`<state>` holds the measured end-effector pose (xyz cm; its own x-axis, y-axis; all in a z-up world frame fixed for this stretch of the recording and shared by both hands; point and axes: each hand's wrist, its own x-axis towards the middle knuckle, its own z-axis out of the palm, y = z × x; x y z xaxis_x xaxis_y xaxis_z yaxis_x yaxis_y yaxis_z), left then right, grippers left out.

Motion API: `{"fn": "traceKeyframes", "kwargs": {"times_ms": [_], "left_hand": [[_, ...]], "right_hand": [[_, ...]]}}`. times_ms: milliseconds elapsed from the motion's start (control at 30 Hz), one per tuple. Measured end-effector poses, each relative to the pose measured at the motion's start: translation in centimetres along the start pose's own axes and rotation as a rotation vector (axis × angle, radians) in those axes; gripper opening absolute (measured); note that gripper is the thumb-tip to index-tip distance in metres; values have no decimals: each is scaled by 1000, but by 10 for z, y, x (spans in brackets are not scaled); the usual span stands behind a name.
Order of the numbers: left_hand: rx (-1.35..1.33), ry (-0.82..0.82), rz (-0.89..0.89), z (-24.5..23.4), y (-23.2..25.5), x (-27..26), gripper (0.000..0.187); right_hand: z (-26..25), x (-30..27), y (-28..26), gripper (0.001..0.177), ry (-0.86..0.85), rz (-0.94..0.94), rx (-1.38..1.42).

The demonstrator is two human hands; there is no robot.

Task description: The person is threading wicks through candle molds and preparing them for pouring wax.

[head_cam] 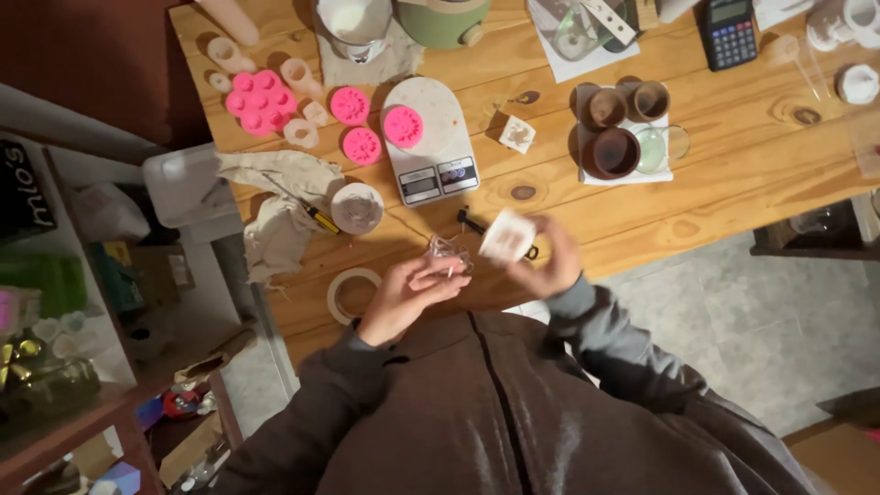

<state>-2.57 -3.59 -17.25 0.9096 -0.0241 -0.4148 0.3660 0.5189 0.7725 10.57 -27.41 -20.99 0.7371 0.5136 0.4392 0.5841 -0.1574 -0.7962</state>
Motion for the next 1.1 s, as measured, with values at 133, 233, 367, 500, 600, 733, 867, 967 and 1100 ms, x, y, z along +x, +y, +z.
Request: {"fn": "traceKeyframes", "kwargs": {"times_ms": [133, 233, 367, 500, 600, 733, 867, 967, 1100], "left_hand": [[50, 23, 94, -20, -31, 0, 38], [63, 46, 122, -16, -28, -10, 30], [94, 52, 78, -10, -27, -25, 24], [142, 65, 48, -9, -28, -41, 20], [358, 55, 149, 2, -7, -55, 15], [636, -4, 226, 10, 25, -69, 12], [795, -47, 170, 6, 44, -79, 11], [749, -109, 94, -7, 33, -85, 11], [536, -128, 106, -23, 13, -88, 15]], "right_hand": [[-4, -14, 150, 63, 183, 385, -94], [-4, -8, 209, 63, 266, 562, -281], [15, 0, 225, 64, 349, 279, -734], [24, 1, 205, 84, 346, 254, -818], [28, 6, 152, 74, 288, 183, -560], [40, 21, -42, 31, -155, 553, 380], [44, 4, -85, 22, -713, 278, 526], [55, -20, -79, 12, -683, 218, 450], [63, -32, -82, 11, -641, 386, 510]]}}
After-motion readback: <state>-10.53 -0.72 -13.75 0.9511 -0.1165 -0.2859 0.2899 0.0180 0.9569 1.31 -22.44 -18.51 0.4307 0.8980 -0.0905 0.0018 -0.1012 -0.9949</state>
